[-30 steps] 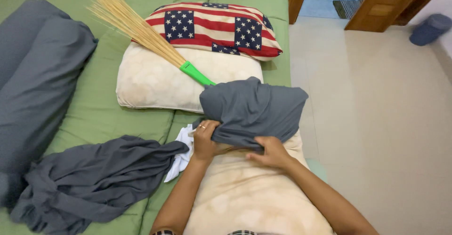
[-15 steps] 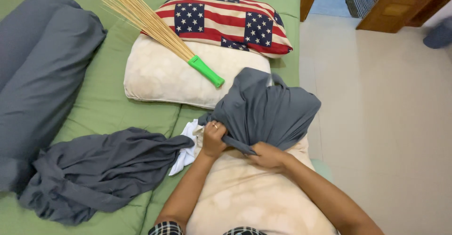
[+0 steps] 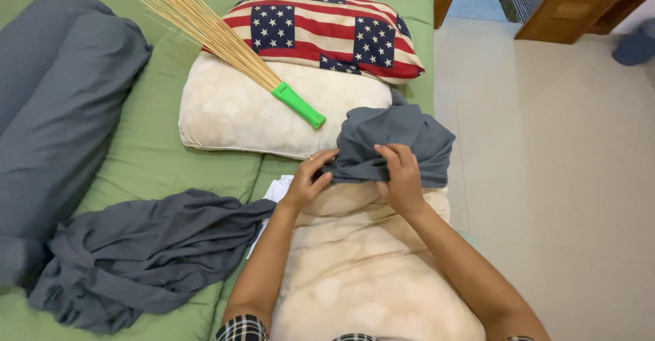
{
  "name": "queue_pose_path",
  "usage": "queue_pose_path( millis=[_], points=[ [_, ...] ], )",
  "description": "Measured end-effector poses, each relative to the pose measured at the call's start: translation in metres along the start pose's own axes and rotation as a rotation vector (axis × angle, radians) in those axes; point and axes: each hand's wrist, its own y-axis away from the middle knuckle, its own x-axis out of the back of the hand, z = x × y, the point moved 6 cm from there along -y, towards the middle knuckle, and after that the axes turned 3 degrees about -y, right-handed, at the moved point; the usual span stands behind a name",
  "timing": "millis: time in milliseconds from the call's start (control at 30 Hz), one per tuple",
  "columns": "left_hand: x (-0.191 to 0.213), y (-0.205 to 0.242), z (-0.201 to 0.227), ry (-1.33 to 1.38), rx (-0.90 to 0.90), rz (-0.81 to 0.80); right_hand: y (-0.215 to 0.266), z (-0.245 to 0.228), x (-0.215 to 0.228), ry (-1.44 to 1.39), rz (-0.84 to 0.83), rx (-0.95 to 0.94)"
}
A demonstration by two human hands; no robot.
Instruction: Put a pillowcase onto a pillow after beating it with a broom.
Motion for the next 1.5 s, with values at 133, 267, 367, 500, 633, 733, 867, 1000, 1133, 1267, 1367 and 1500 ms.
queue_pose_path(
  millis=[133,267,367,500,633,733,867,1000,1133,1267,1367,1500],
  points=[
    [-0.027,0.018,-0.076,0.145,0.177,0.118,-0.013,-0.015,-0.021,0.050,-0.031,0.118],
    [-0.036,0.047,-0.122,0.276,0.309,0.268,-0.011,-0.013,-0.044,0.088,-0.125,0.102],
    [-0.019,0.073,-0.125,0.144,0.404,0.304,-0.004,-0.014,-0.056,0.111,-0.105,0.150],
    [0.002,0.097,-0.120,-0.159,0.322,0.309,-0.003,-0.016,-0.072,0.130,-0.165,0.207],
    [0.005,0.119,-0.127,-0.158,0.336,0.311,-0.005,-0.021,-0.082,0.125,-0.231,0.230],
    [0.009,0.124,-0.144,-0.136,0.389,0.320,0.013,-0.020,-0.098,0.058,-0.279,0.230],
    [0.030,0.089,-0.127,-0.005,0.408,0.332,0.065,-0.008,-0.133,-0.026,-0.706,0.155],
    [0.049,-0.002,-0.004,-0.045,0.283,0.422,0.055,-0.023,-0.118,-0.022,-0.635,0.185],
    [0.019,-0.046,0.026,-0.633,0.249,0.198,0.062,-0.028,-0.126,0.028,-0.839,0.142],
    [-0.003,-0.039,-0.022,-0.837,0.199,0.200,0.061,-0.026,-0.108,0.021,-0.824,0.057],
    [0.035,0.006,-0.105,0.383,0.699,0.613,0.045,-0.037,-0.072,-0.052,-0.490,0.037],
    [-0.003,0.100,-0.241,0.900,0.816,0.833,0.051,-0.013,-0.075,-0.038,-0.425,0.040]
  ],
)
